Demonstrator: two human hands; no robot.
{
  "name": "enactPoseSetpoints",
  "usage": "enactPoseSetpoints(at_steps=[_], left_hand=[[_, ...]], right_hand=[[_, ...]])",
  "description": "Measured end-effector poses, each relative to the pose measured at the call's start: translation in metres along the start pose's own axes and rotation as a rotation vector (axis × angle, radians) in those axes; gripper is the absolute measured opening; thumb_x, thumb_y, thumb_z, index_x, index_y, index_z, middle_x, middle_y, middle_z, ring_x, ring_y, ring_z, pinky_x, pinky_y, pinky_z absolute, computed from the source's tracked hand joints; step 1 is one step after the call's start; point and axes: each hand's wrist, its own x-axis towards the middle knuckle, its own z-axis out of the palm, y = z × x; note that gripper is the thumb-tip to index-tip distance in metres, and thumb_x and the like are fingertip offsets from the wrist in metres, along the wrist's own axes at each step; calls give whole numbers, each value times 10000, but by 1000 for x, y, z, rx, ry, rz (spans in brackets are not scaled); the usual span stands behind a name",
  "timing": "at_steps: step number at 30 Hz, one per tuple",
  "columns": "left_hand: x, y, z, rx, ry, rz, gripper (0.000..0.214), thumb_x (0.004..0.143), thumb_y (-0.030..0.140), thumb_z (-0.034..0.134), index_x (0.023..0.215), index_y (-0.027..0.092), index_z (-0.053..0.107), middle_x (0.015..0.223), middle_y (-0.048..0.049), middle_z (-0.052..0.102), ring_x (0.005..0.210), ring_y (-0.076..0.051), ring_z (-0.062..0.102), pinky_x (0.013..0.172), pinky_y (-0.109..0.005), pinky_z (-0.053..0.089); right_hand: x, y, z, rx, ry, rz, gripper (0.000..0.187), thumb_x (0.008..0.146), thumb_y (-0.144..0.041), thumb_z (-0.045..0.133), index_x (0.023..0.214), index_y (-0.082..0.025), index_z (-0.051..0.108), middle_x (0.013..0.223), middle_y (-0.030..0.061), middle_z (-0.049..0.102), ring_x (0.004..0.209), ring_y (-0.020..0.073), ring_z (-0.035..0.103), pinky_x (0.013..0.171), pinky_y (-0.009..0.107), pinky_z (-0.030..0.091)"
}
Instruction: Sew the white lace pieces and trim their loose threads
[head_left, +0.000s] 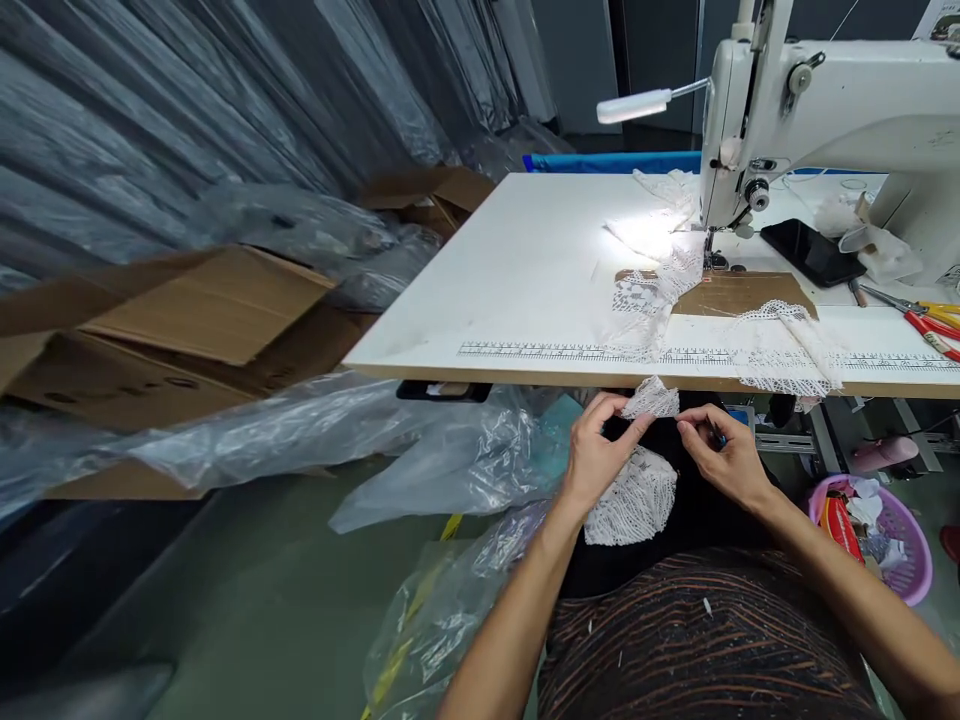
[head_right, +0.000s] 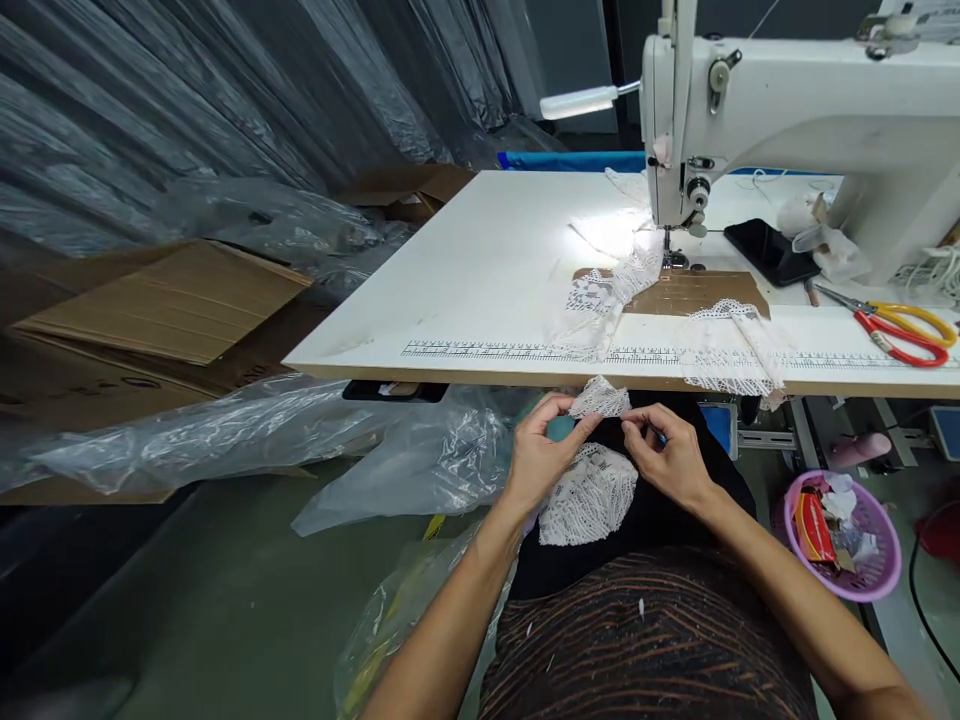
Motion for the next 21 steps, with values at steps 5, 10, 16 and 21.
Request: enactPoseSetpoints(at_steps=[5,10,16,21], left_hand=[[-11,25,0,247,-62,294,156,906,243,607,756,214,639,741,-13,659,706,-170,597,752,-333,432],[-27,33,-28,236,-85,409,53,881,220,618,875,222,671,848,-41,691,771,-190,625,811,-368,456],[-31,14,-43,-339,-324,-100,500,912,649,490,1016,207,699,1100,-113,682,1121,-292,619,986,-426,479],[-40,15,-18,-792,-526,-365,513,754,692,672,762,179,676,1051,-127,714,975,-278,678,896,-414,536]], right_hand=[[19,-18,14,-7,-10,75,320,814,-476,613,825,-160,663,719,28,629,520,87,396,492,241,354],[8,-30,14,-16,-184,86,335,858,-420,529,619,-185,514,552,-37,410,530,89,327,499,241,290],[-31,-49,3,153,-592,-77,333,909,-324,535,609,-192,480,560,-43,422,536,82,358,524,232,320],[-41,-44,-3,145,-659,-28,327,923,-340,533,636,-183,529,593,-33,468,553,85,377,547,239,338]])
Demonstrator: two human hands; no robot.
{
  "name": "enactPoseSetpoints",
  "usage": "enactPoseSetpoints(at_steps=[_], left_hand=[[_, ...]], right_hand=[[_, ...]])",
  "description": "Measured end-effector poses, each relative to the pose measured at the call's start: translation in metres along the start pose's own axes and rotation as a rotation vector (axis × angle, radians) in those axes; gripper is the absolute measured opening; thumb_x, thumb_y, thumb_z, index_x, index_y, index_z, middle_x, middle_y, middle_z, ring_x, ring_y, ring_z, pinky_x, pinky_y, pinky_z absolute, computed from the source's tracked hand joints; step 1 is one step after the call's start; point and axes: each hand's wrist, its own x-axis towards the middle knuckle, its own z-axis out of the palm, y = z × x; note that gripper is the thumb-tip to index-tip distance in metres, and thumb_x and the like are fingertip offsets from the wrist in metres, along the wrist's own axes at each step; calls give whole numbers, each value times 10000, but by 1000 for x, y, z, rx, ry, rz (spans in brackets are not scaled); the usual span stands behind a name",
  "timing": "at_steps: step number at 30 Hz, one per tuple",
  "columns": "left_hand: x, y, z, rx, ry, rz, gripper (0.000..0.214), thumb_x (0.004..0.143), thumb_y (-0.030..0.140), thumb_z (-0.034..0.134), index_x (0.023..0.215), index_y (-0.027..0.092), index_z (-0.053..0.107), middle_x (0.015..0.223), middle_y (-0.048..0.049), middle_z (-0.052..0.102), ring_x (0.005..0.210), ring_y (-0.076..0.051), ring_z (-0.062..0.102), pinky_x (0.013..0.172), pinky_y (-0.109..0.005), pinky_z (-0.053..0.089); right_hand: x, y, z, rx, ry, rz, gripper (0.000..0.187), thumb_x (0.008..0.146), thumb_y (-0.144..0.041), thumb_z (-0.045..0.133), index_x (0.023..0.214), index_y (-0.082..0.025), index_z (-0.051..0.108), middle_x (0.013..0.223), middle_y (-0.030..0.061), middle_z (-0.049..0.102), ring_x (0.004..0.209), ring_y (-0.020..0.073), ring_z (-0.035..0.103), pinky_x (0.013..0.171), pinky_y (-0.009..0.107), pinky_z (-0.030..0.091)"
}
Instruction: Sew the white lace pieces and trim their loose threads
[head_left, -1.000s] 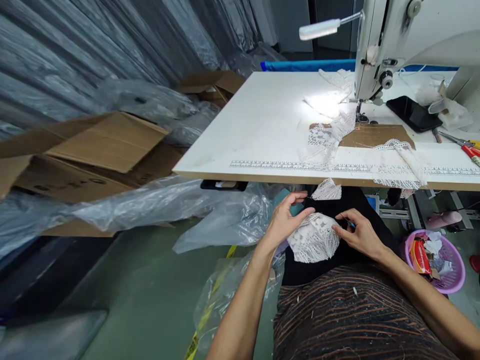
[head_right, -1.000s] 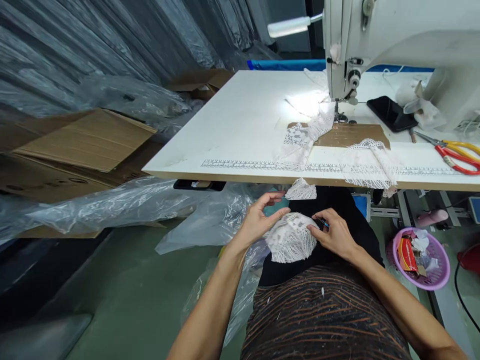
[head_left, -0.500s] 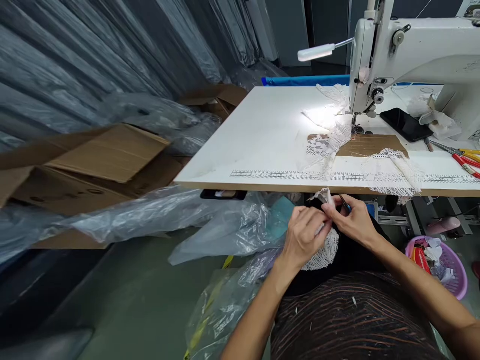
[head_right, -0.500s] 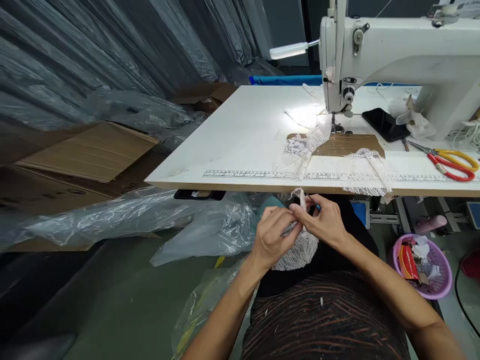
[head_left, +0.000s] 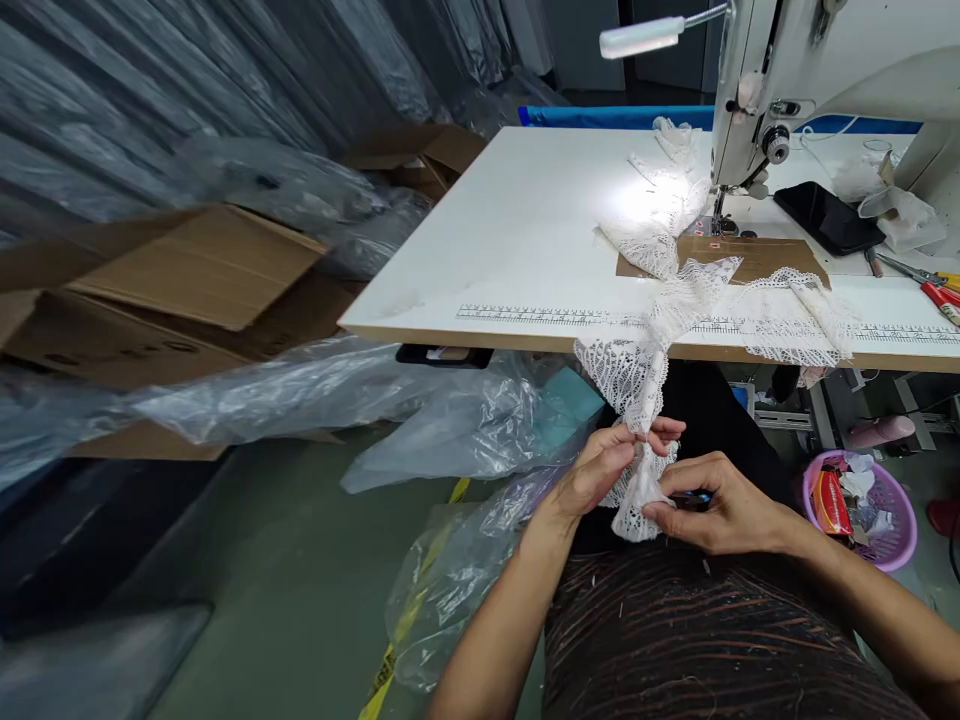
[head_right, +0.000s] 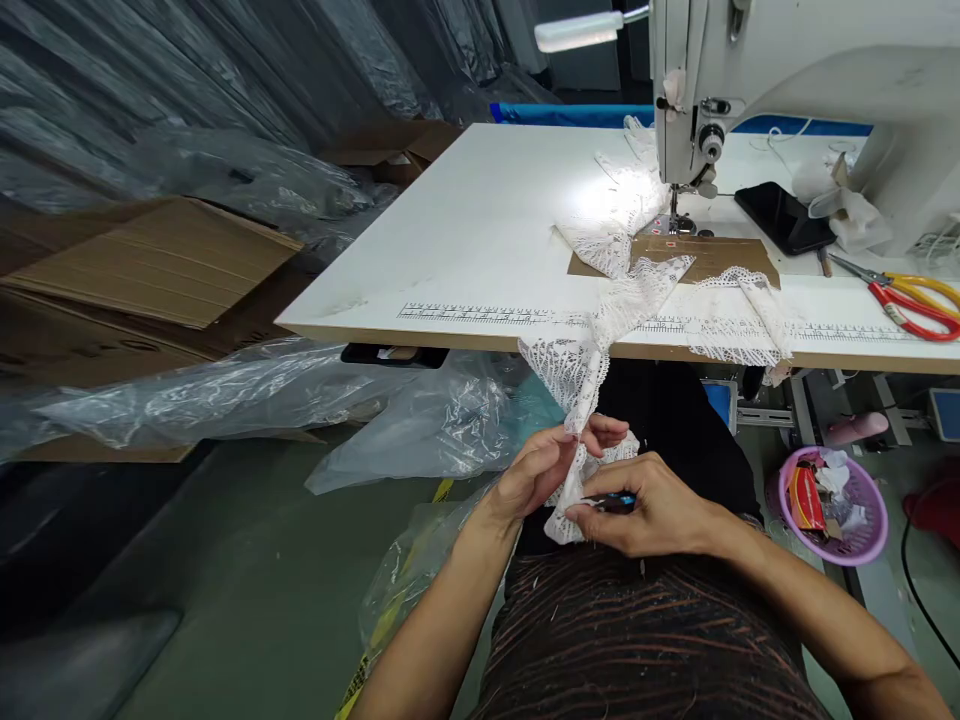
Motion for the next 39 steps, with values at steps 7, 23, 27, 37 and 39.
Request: enactPoseSetpoints(at_steps=[7,23,27,37,39], left_hand=[[-12,10,0,15,263,-235,437,653,488,870,881,167,681,664,-1,681,517,-97,562,489,-198,431],[-17,24,-3,255,270,-213,417,724,517,794,884,132,780,687,-59,731,579,-135,617,525,-213,473],[-16,24,-2,260,281,-212,406,714,507,802,856,128,777,737,-63,743,587,-128,609,537,-213,472],[-13,27,-1,201,266,-262,380,681,484,821,777,124,746,661,-33,695,537,-98,541,501,-194,412],[-13,28,0,222,253,-254,359,693,475,810,753,130,736,616,-9,655,508,-81,490,483,-188,381]], right_hand=[[5,20,-20,7,139,250,307,872,-472,589,847,-168,623,691,-16,533,607,105,429,555,240,352],[40,29,-12,-151,39,150,642,951,-727,176,653,-209,413,573,-38,391,533,97,335,557,268,274],[44,33,-10,-113,94,139,657,932,-744,221,668,-197,470,576,-43,367,535,94,308,543,260,257],[35,32,-6,-243,93,137,596,982,-637,187,649,-206,430,577,-28,397,523,97,320,554,271,236],[36,32,-5,-270,101,140,551,980,-603,243,641,-207,423,565,-34,385,518,94,303,551,273,222]])
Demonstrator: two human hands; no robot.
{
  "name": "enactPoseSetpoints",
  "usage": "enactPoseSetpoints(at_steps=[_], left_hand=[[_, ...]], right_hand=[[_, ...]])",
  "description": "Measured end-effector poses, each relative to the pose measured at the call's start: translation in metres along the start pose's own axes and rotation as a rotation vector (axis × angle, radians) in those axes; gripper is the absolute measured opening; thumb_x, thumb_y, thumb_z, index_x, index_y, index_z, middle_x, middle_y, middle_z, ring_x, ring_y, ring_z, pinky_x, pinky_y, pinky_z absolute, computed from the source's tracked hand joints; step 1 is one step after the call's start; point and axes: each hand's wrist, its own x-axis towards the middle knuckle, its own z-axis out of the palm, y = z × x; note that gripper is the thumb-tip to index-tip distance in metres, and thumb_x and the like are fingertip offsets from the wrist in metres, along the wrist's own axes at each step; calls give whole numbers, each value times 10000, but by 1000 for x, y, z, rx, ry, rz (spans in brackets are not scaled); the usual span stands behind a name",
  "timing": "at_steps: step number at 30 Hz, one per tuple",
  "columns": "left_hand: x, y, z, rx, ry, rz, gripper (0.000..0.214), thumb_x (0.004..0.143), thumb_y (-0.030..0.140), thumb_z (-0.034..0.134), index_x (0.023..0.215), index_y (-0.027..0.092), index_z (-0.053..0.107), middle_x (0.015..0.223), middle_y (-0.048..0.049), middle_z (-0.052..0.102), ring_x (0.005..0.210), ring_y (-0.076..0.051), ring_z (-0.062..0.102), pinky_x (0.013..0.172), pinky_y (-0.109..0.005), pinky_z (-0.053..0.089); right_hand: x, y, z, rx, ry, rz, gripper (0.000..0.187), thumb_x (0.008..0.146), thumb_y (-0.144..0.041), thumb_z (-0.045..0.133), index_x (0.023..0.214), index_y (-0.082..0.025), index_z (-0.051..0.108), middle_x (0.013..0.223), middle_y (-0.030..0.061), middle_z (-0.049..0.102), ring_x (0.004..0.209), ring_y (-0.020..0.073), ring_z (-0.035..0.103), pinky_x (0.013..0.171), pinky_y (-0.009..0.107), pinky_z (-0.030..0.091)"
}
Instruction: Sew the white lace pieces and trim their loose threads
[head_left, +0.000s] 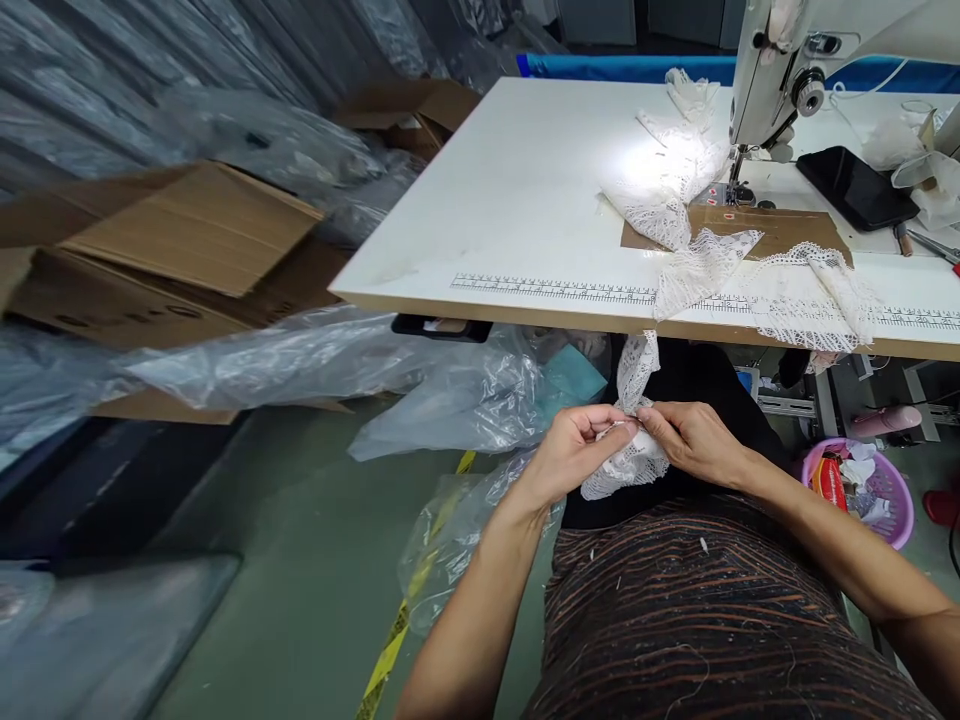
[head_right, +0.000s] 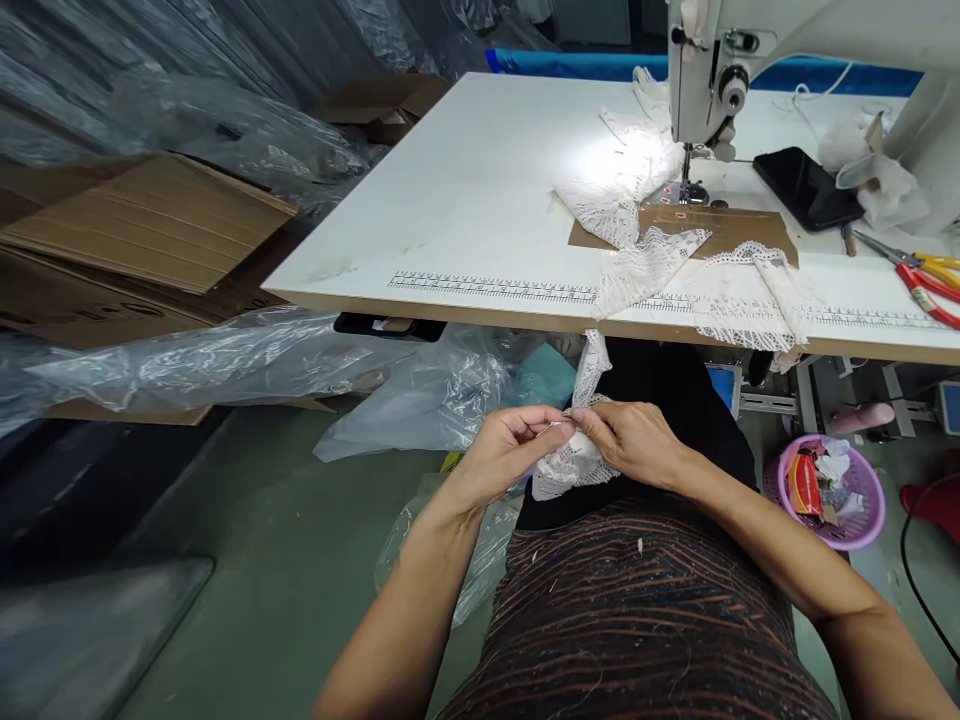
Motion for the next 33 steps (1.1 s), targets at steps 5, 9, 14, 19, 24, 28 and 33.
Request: enactPoseSetpoints(at_steps=[5,9,14,19,24,28,33], left_hand=[[3,-7,-2,54,-21,17,344,740,465,764,785,126,734,604,0,620,499,-73,442,462,-187,328],[12,-25,2,181,-79,45,336,832,460,666,845,133,739,589,-1,614,496,-97,475,452,-202,335],[16,-37,10,530,-21,355,195,845,320,674,979,201,752,942,-58,747,885,-200,674,777,-296,523],[8,-25,-6,427,164,560,316,883,359,641,617,191,672,658,-19,637,606,-134,564,594,-263,448],[18,-10,-20,168,399,597,400,881,555,589,717,209,705,810,-56,663,816,-203,602,769,-326,481],[30,-3,-7,117,-31,379,575,807,717,574,931,186,756,1210,-129,659,1154,-299,584,993,-401,444],[27,-8,5,-163,-241,229,455,708,609,767,726,161,694,1024,-112,712,962,-243,658,851,-332,506]], right_hand=[[1,9,1,101,176,114,508,943,-598,317,713,-201,533,576,-35,426,534,107,370,553,262,283],[16,18,2,217,497,210,456,831,-626,492,893,-188,605,598,-48,438,558,125,421,568,267,350],[43,23,8,323,532,179,442,735,-587,596,902,-178,623,553,-82,342,514,109,352,545,269,342],[34,21,8,371,490,65,401,758,-574,616,649,-211,486,632,-38,399,554,97,339,527,256,339],[-2,-2,10,385,237,-13,414,822,-516,620,622,-212,420,625,-37,389,552,92,332,519,249,322],[-20,-19,13,399,30,-28,436,855,-544,585,625,-211,423,576,-43,379,547,94,333,520,250,317],[-29,-17,4,339,-33,-19,429,875,-551,575,651,-205,460,597,-36,408,557,94,337,533,254,314]])
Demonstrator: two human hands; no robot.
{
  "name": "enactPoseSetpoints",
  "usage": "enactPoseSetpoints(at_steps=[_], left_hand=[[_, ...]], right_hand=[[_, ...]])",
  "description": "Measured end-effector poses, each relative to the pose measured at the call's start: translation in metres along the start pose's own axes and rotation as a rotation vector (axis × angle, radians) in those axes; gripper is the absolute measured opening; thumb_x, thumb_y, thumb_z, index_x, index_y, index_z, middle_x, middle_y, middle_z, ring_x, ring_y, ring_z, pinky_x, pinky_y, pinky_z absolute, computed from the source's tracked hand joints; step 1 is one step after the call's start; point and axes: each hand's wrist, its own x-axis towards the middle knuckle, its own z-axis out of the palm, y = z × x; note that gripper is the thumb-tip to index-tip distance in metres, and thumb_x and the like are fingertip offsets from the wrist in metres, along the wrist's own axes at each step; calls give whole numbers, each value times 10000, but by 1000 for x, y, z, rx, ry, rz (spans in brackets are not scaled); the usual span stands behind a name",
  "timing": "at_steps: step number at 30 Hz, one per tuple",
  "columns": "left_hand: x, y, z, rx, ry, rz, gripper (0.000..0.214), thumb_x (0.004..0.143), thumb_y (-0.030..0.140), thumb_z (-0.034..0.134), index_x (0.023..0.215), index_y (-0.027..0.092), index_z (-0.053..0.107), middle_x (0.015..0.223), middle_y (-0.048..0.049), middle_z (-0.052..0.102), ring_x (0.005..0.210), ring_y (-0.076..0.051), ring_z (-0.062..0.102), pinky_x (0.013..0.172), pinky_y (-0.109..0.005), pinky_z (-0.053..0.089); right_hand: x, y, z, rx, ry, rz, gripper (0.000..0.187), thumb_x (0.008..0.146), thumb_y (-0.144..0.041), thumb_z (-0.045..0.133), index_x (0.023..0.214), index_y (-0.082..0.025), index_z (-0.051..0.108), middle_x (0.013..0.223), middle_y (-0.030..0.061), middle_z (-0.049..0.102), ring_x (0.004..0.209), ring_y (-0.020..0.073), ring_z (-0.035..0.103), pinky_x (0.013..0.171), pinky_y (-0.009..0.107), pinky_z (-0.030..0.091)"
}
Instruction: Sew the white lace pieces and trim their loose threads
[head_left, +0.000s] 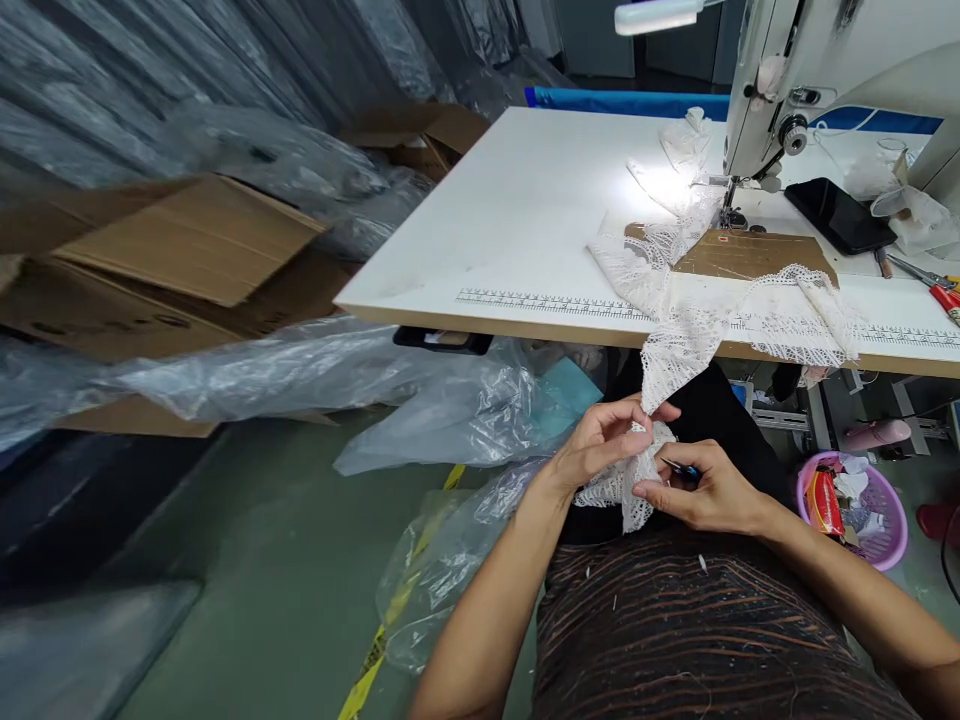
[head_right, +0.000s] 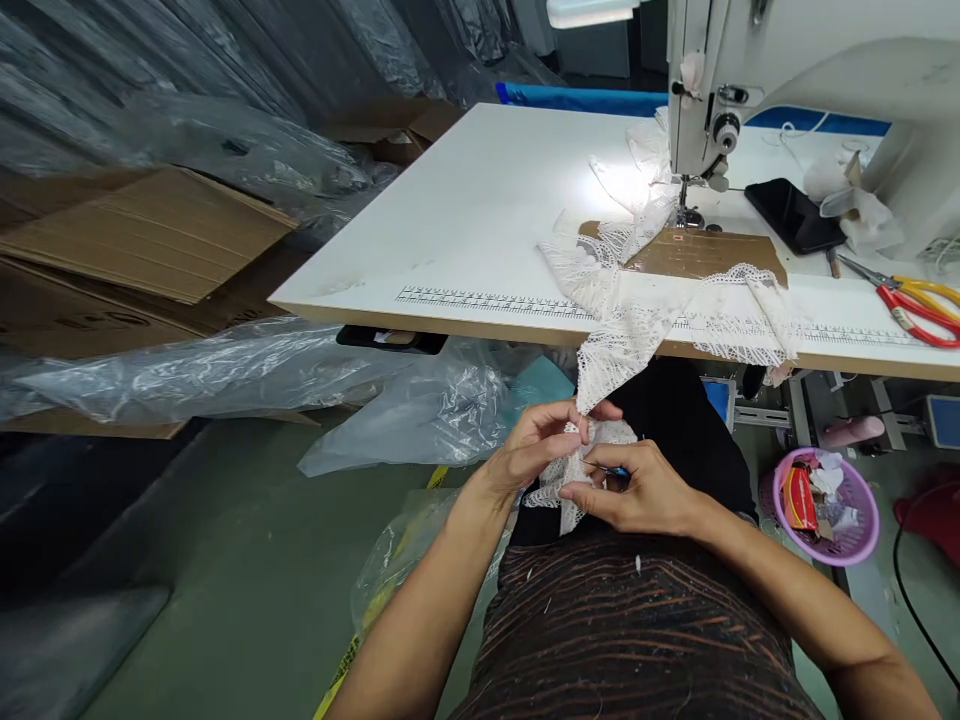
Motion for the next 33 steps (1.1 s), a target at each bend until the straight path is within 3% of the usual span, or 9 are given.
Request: enactPoseSetpoints(at_steps=[3,6,8,13,20,27,30,33], left_hand=[[-4,-3,-3,45,124,-37,418,701,553,806,752,155,689,709,-25,654,629,-123,574,604,-229,462],[-6,-2,-7,171,194,-82,461,701,578,798,831,141,731,507,52,477,450,-56,338,436,-186,262],[-8,0,-8,224,208,-87,487,704,592,788,856,131,752,497,49,464,451,-52,301,425,-190,212],[-9,7,-6,280,204,-85,468,727,578,766,843,125,774,600,-16,605,511,-78,407,460,-197,309],[-9,11,-7,310,221,-95,453,720,567,762,818,125,781,644,-37,643,544,-93,454,475,-196,354],[-9,14,-6,254,154,-148,430,701,552,770,703,126,707,534,31,496,492,-68,384,447,-185,301],[-9,15,-5,256,160,-157,415,711,542,763,698,132,701,536,32,497,494,-71,391,452,-192,308],[-9,13,-2,256,174,-156,410,723,539,755,773,133,737,574,11,568,517,-87,446,479,-204,353]], right_hand=[[0,3,-13,-51,14,74,455,893,-635,506,773,-197,533,643,-28,457,566,101,361,535,254,320],[7,7,-23,-133,106,89,603,964,-682,247,850,-184,567,709,6,515,615,126,431,580,268,352],[14,8,-26,-200,121,71,651,982,-667,165,805,-185,565,694,14,517,625,135,449,609,279,356],[33,11,-23,-293,70,9,578,984,-634,234,697,-201,487,618,-9,479,563,114,395,575,269,290],[34,16,-21,-276,108,31,576,980,-628,260,759,-191,563,636,-7,504,580,118,430,587,260,311],[31,12,-23,-405,61,-16,428,994,-486,340,734,-199,523,615,-20,469,549,109,382,563,261,262],[32,15,-21,-434,114,17,403,980,-470,380,698,-205,492,599,-24,448,535,105,356,558,269,244],[30,18,-17,-275,199,46,461,983,-553,317,743,-206,502,631,-24,462,570,109,391,578,257,301]])
